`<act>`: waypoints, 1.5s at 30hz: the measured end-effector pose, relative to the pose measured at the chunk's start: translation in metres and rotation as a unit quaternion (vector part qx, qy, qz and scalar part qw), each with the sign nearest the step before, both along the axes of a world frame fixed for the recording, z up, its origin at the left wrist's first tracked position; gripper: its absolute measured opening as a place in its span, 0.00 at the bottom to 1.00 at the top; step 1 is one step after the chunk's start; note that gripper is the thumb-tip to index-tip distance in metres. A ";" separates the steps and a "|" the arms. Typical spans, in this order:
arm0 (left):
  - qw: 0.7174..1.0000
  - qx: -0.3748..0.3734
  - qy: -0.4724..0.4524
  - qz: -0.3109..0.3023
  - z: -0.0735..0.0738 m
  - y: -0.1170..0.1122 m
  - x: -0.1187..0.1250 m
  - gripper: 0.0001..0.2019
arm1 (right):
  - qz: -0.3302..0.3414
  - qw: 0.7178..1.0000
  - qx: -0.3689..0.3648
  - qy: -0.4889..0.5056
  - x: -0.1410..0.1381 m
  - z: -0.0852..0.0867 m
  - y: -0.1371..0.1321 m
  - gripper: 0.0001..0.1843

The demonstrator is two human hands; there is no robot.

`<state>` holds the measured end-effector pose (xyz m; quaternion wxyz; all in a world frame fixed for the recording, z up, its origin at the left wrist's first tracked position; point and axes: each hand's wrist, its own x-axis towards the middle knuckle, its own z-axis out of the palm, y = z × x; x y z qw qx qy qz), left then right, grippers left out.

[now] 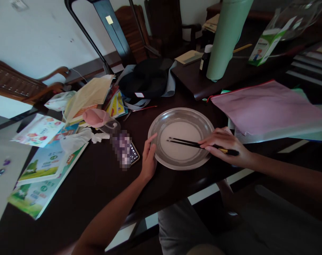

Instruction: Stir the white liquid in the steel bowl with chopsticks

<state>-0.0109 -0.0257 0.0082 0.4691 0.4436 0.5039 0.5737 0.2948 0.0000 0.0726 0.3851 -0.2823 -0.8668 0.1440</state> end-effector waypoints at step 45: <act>1.000 -0.001 0.008 0.001 0.000 0.000 -0.001 0.25 | 0.038 0.999 0.001 0.039 0.006 0.007 -0.005 0.11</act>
